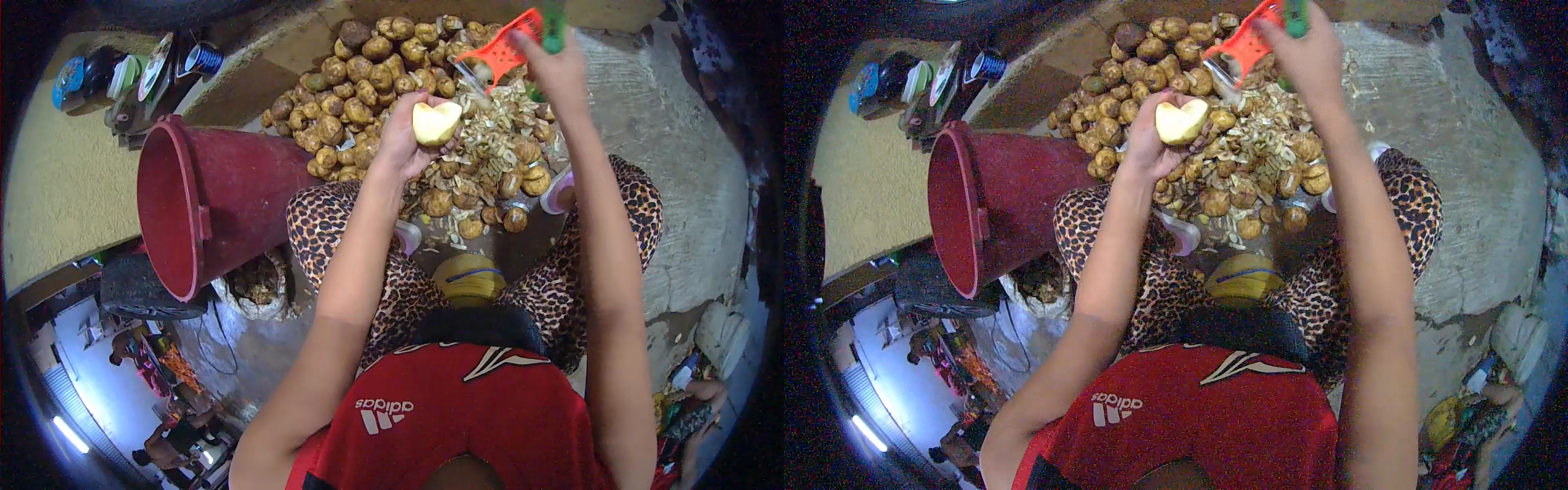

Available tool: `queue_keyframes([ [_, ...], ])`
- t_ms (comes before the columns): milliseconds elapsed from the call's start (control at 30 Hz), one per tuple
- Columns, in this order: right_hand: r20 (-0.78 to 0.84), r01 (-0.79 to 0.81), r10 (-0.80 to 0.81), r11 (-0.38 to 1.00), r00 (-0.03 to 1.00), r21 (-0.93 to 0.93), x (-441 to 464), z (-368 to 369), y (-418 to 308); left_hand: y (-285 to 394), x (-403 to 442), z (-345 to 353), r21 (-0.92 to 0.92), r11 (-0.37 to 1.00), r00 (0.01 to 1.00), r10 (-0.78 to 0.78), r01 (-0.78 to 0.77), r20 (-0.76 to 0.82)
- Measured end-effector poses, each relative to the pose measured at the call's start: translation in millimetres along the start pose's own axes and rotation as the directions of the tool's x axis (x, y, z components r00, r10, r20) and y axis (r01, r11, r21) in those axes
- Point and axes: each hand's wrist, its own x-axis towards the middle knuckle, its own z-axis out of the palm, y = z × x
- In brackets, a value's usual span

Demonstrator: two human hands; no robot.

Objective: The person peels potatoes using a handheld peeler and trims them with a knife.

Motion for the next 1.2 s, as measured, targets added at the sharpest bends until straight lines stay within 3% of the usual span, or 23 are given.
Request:
queue_keyframes([
  [33, 0.009, -0.178, 0.178, 0.982, 0.984, 0.062, 2.1, -4.3, 2.4, -0.2, -3.2, 0.8, 0.011, 1.000, 1.000, 0.001, -0.001, -0.004],
  [67, -0.020, -0.124, 0.130, 0.976, 0.991, 0.179, 1.0, -2.5, 7.3, 0.5, -5.2, 2.1, 0.022, 1.000, 1.000, 0.006, -0.006, -0.007],
  [167, 0.008, -0.139, 0.139, 0.990, 0.990, 0.028, -8.3, -1.4, -3.7, 5.4, -6.4, 3.1, 0.020, 1.000, 0.999, 0.021, -0.022, 0.024],
  [267, -0.019, -0.005, 0.005, 1.000, 1.000, -0.011, -1.0, -4.6, 5.2, 1.7, -7.6, -0.7, 0.055, 0.997, 0.998, 0.058, -0.057, -0.021],
  [367, 0.050, 0.100, -0.091, 0.967, 0.995, -0.235, 1.1, -11.2, 10.7, 0.9, -5.5, -10.6, -0.004, 0.999, 0.998, 0.043, -0.043, -0.035],
  [467, 0.312, -0.226, 0.315, 0.930, 0.896, -0.289, -15.4, -8.6, -8.9, 1.6, -10.7, -2.1, -0.160, 0.982, 0.992, 0.090, -0.104, -0.092],
  [633, 0.369, -0.302, 0.353, 0.934, 0.860, -0.190, -40.8, 10.8, -11.5, -8.3, -12.5, -4.5, -0.187, 0.969, 0.977, 0.128, -0.160, -0.171],
  [733, 0.281, -0.314, 0.331, 0.943, 0.901, -0.108, -51.5, 12.1, 0.9, -10.3, -18.5, -10.9, -0.256, 0.953, 0.985, 0.140, -0.163, -0.102],
  [833, 0.196, -0.224, 0.239, 0.970, 0.951, -0.096, -54.3, 2.2, 12.8, -9.4, -34.1, -14.6, -0.285, 0.947, 0.989, 0.146, -0.146, -0.024],
  [900, 0.220, -0.331, 0.320, 0.944, 0.921, 0.013, -61.6, -6.7, 3.6, -11.2, -46.0, -15.5, -0.257, 0.954, 0.983, 0.172, -0.152, 0.059],
  [1067, 0.228, -0.400, 0.370, 0.910, 0.901, 0.105, -78.1, -10.8, -13.5, -14.2, -68.2, -14.4, -0.335, 0.940, 0.991, -0.022, 0.066, 0.132],
  [1200, 0.254, -0.420, 0.365, 0.881, 0.896, 0.215, -86.1, -11.9, -26.8, -21.0, -74.9, -6.8, 0.027, 1.000, 0.990, 0.000, -0.004, 0.143],
])
